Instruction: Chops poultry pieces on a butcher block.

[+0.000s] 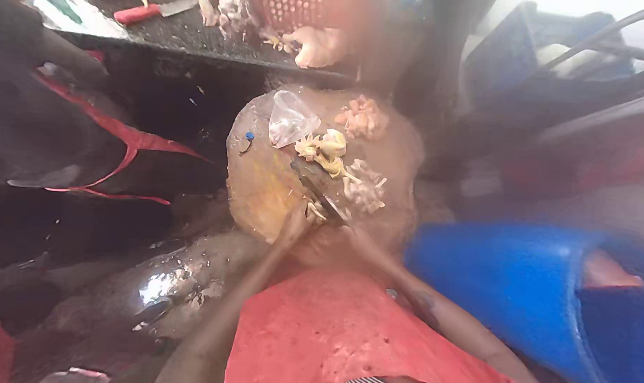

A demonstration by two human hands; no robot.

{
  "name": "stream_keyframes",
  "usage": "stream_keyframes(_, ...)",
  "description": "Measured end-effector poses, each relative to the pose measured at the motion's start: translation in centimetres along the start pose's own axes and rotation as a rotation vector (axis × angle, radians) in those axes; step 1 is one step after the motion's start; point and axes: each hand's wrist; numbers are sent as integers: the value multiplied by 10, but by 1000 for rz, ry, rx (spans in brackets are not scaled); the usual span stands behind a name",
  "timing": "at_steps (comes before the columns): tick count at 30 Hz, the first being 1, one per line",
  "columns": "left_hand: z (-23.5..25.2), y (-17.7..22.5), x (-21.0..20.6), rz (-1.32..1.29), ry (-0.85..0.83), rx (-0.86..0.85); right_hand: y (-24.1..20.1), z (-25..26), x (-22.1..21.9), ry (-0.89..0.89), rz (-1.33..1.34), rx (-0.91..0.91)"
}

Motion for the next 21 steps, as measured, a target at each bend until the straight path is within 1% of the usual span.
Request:
stream_keyframes(1, -14, -2, -3, 25, -34, -24, 6, 5, -2, -32, 25, -67)
stream_keyframes(2, -28, -5, -6, 35, -86, -51, 7, 7, -1, -38, 41, -92)
stream_keyframes(4, -59, -16, -17, 6, -213, -65, 6, 5, -1, -34, 118, -82)
stream_keyframes(5, -65, -21, -19, -36, -234, -48, 4, 7, 1, -22, 178, -58)
stream_keyframes(7, -63, -33, -20, -187, -144, 33, -6, 4, 5, 8, 270, -19)
stream_keyframes(9, -59, -44, -6, -313, 6, 129, -17, -10, -1, 135, 267, 96)
stream_keyframes(10, -56, -46, 6, -328, 85, 140, -18, -18, -2, 211, 240, 163)
stream_keyframes(11, -53, -47, 17, -301, 143, 137, -15, -26, 0, 253, 189, 190)
stream_keyframes(12, -49, -48, 26, -232, 177, 130, -7, -31, 2, 258, 118, 170)
stream_keyframes(14, -42, -45, 39, -45, 252, 51, 16, -27, 9, 187, 19, -5)
stream_keyframes(15, -39, -40, 42, 22, 268, 2, 28, -19, 12, 139, 12, -82)
stream_keyframes(16, -39, -31, 41, 63, 235, -30, 38, -15, 15, 99, 27, -121)
stream_keyframes(18, -37, -12, 34, 69, 38, -38, 46, -12, 14, 74, 43, -122)
stream_keyframes(19, -32, -7, 28, 74, -62, -15, 45, -13, 11, 75, 42, -120)
stream_keyframes(20, -24, -6, 21, 91, -113, 10, 42, -13, 9, 78, 39, -127)
stream_keyframes(21, -15, -7, 12, 118, -117, 30, 41, -14, 8, 85, 33, -133)
Point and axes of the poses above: each hand's wrist, its own z-axis towards the middle knuckle, its own x-axis out of the back of the hand, y = z × x, and after that the axes turned 12 degrees about -y, right-handed
